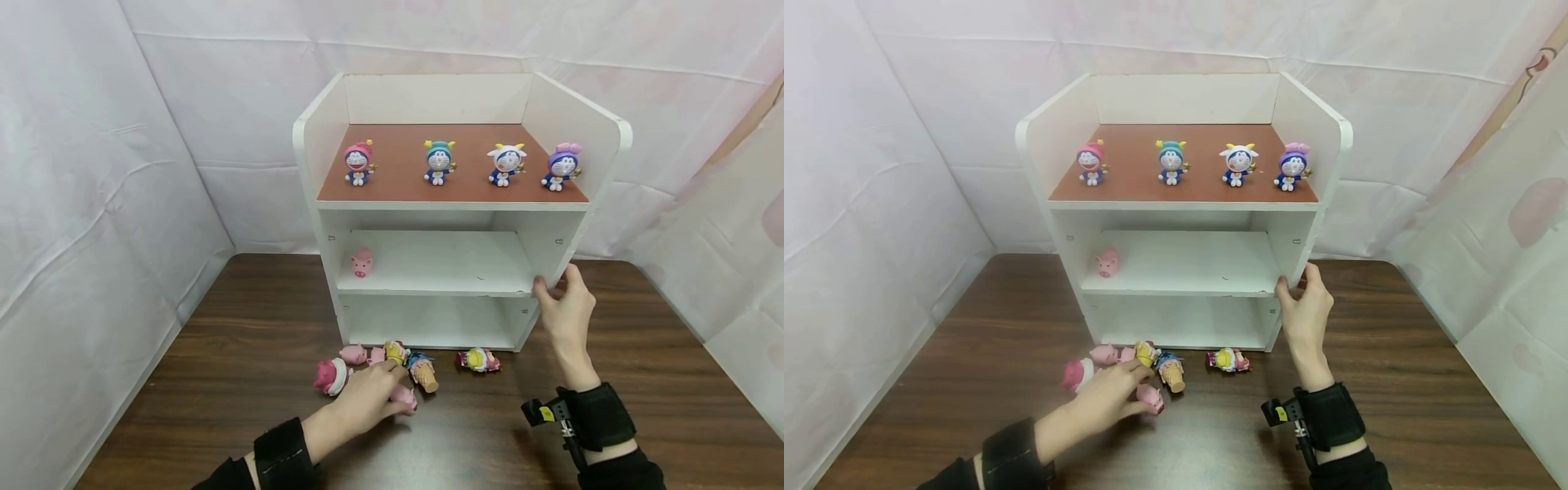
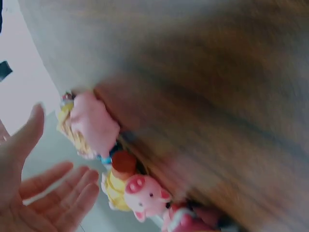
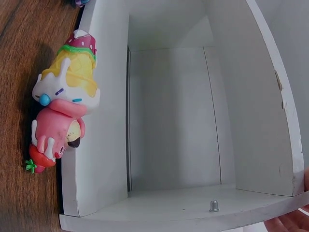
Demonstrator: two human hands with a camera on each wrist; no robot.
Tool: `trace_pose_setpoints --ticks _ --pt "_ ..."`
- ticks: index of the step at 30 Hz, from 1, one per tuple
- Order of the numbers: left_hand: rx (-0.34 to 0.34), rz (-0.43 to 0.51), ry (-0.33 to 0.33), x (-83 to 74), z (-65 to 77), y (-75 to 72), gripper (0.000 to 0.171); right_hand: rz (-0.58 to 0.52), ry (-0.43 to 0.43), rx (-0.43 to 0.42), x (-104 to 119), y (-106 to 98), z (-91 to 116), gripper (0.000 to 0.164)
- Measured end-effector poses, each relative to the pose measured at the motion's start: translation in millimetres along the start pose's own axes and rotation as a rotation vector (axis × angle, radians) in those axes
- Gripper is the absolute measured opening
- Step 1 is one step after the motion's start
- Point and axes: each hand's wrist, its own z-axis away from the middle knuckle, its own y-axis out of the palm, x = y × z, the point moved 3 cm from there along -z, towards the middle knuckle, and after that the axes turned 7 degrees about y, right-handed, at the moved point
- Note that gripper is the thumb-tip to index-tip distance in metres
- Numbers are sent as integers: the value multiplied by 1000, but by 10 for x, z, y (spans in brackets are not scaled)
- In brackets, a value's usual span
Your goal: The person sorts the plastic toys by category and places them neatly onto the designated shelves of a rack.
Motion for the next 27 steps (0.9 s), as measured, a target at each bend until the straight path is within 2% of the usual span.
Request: trace_pose_setpoints --ticks 4,11,13,20,27 --pt "-71 -32 -73 -61 -16 42 40 -1 -4 -3 -5 2 -2 28" --pt "-65 -118 -153 -166 -44 181 51 -4 5 -11 -4 0 4 28" --pt "-71 -130 -167 -184 -50 208 49 -5 8 -13 -3 0 5 27" --pt "-83 -167 -159 -206 -51 247 31 -7 9 -22 -3 2 4 27" --pt "-61 -101 -131 -205 -36 250 22 -6 9 -31 -10 3 3 27"
